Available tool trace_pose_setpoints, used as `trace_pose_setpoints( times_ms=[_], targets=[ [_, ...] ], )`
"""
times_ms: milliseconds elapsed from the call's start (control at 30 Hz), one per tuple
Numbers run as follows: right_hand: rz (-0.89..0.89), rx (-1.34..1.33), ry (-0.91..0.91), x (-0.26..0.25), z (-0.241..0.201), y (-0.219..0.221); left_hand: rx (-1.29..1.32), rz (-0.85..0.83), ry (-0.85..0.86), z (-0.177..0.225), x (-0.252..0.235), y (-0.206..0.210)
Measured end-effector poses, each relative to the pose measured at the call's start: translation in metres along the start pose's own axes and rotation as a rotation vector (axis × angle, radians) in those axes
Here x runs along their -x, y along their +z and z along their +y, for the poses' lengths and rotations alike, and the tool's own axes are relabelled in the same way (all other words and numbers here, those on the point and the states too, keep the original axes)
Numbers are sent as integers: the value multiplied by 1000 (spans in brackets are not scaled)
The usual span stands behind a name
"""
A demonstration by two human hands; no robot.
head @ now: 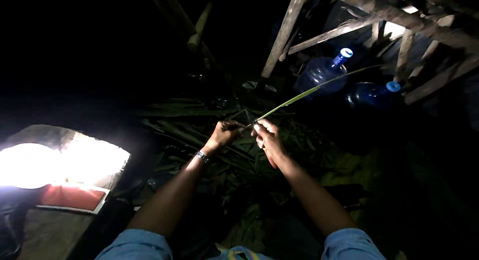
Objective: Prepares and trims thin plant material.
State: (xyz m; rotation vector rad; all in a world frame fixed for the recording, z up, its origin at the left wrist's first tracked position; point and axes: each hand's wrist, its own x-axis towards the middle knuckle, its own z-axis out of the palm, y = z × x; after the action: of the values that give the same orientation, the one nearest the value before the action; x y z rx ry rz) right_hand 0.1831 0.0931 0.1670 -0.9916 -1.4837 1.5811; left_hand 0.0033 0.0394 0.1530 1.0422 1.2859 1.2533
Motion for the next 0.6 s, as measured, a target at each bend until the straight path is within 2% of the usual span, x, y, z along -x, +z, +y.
trace_pose_setpoints(
  times_ms=[200,300,467,533,600],
  targets=[
    [194,-180,31,-14,-22,-45,-100,-57,-65,16,7,-16],
    [99,-161,92,-10,-20,-47,-58,-42,-109,10,4,-14],
    [-216,32,109,3,-5,-20,42,-28,-141,8,2,-2],
    [-192,15,79,4,-2,-14,61,-27,-156,9,3,-2],
    [-88,-29,52,1,-7,-20,58,-35,-187,10,4,-7]
  ],
)
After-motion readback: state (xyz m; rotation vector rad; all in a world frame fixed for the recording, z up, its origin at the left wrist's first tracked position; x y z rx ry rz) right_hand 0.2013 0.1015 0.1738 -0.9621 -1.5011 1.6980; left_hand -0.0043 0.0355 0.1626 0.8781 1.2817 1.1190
